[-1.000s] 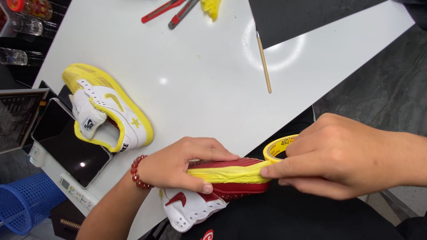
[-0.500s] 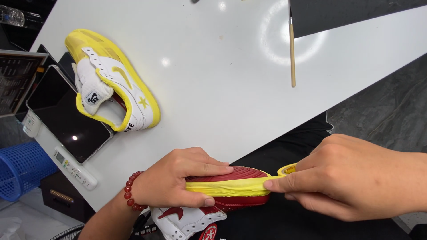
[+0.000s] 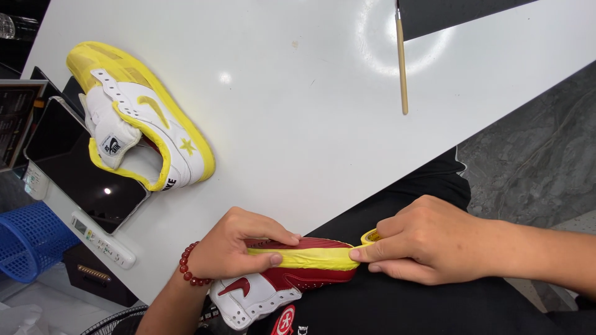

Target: The recorder is applying yellow masking tape to the sole and edges of a white and red sneaker to prepare it for painting or repair.

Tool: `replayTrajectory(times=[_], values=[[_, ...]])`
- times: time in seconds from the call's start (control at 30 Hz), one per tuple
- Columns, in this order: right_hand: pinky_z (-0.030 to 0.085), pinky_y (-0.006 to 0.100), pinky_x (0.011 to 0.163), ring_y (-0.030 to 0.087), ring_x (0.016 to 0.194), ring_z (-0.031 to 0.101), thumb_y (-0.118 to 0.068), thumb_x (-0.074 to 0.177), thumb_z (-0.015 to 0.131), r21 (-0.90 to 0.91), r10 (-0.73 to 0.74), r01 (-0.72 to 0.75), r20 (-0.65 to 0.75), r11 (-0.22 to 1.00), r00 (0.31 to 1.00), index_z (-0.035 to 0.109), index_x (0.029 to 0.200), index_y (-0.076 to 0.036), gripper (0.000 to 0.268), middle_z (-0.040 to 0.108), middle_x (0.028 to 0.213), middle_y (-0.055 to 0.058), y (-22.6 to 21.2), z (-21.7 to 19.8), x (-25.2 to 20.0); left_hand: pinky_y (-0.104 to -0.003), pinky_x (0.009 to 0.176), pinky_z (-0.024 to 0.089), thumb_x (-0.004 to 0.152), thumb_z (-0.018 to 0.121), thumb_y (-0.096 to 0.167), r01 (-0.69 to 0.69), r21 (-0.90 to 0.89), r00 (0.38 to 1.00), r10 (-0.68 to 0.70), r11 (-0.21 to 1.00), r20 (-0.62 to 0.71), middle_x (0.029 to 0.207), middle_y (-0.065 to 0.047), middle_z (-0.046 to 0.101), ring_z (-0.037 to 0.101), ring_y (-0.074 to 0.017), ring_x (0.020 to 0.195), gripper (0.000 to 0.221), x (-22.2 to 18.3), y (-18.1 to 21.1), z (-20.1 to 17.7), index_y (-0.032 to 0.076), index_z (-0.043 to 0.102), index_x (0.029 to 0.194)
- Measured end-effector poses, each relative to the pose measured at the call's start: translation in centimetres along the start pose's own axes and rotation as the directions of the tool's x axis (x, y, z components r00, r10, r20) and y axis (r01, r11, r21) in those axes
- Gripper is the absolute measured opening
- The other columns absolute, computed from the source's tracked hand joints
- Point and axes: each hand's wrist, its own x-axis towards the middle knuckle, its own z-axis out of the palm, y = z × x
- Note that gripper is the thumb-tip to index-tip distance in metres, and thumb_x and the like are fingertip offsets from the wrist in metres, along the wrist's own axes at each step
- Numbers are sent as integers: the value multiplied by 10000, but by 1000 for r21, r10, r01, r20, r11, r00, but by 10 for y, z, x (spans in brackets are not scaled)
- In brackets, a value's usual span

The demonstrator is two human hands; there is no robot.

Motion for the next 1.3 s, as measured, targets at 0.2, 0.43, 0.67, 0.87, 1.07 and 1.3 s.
replayTrajectory(times=[0.2, 0.43, 0.67, 0.87, 1.07, 1.3], values=[[538, 318, 455, 169, 547, 731, -256, 906, 671, 85, 158, -155, -33, 984, 987, 729, 1217, -56, 373, 793, 750, 37, 10, 8, -6, -317, 679, 583, 831, 758, 399, 76, 387, 996, -90, 919, 16, 840, -64, 762, 757, -216, 767, 331, 42, 54, 6, 91, 760, 951], [562, 370, 637, 212, 699, 753, -310, 918, 608, 1, 452, -458, 158, 889, 878, 703, 1258, -93, 415, 797, 838, 34, -6, -9, 1, -393, 610, 525, 817, 765, 428, 88, 588, 960, -226, 804, 165, 745, -68, 686, 678, -276, 667, 325, 92, 70, 30, 106, 721, 825], [553, 359, 642, 186, 671, 732, -300, 849, 646, 80, 615, -666, 316, 741, 723, 759, 985, -155, 229, 749, 714, 33, -14, -32, 27, -346, 565, 526, 826, 822, 279, -148, 531, 989, 121, 834, 86, 845, -18, 695, 687, -220, 672, 251, 77, 72, 40, 127, 733, 1004], [537, 329, 625, 157, 640, 693, -400, 871, 667, 109, 706, -775, 351, 622, 615, 770, 931, -160, 268, 729, 687, 7, -17, -33, 36, -316, 571, 528, 868, 792, 182, -233, 578, 966, 255, 782, 44, 896, -8, 698, 688, -176, 696, 271, 66, 66, 47, 132, 751, 1131], [523, 303, 610, 132, 623, 679, -374, 870, 668, 119, 760, -819, 318, 562, 567, 789, 931, -153, 259, 717, 665, -11, -14, -29, 38, -323, 585, 529, 838, 788, 120, -243, 616, 960, 275, 750, 44, 884, -32, 676, 674, -184, 699, 354, 66, 65, 44, 89, 735, 1188], [443, 294, 488, 119, 497, 545, -358, 876, 727, 248, 740, -828, 372, 502, 560, 788, 940, -119, 255, 613, 547, 0, -4, -28, 40, -311, 583, 520, 835, 784, 83, -260, 628, 951, 307, 734, 35, 893, -29, 673, 665, -169, 695, 355, 65, 66, 39, 97, 736, 1187]])
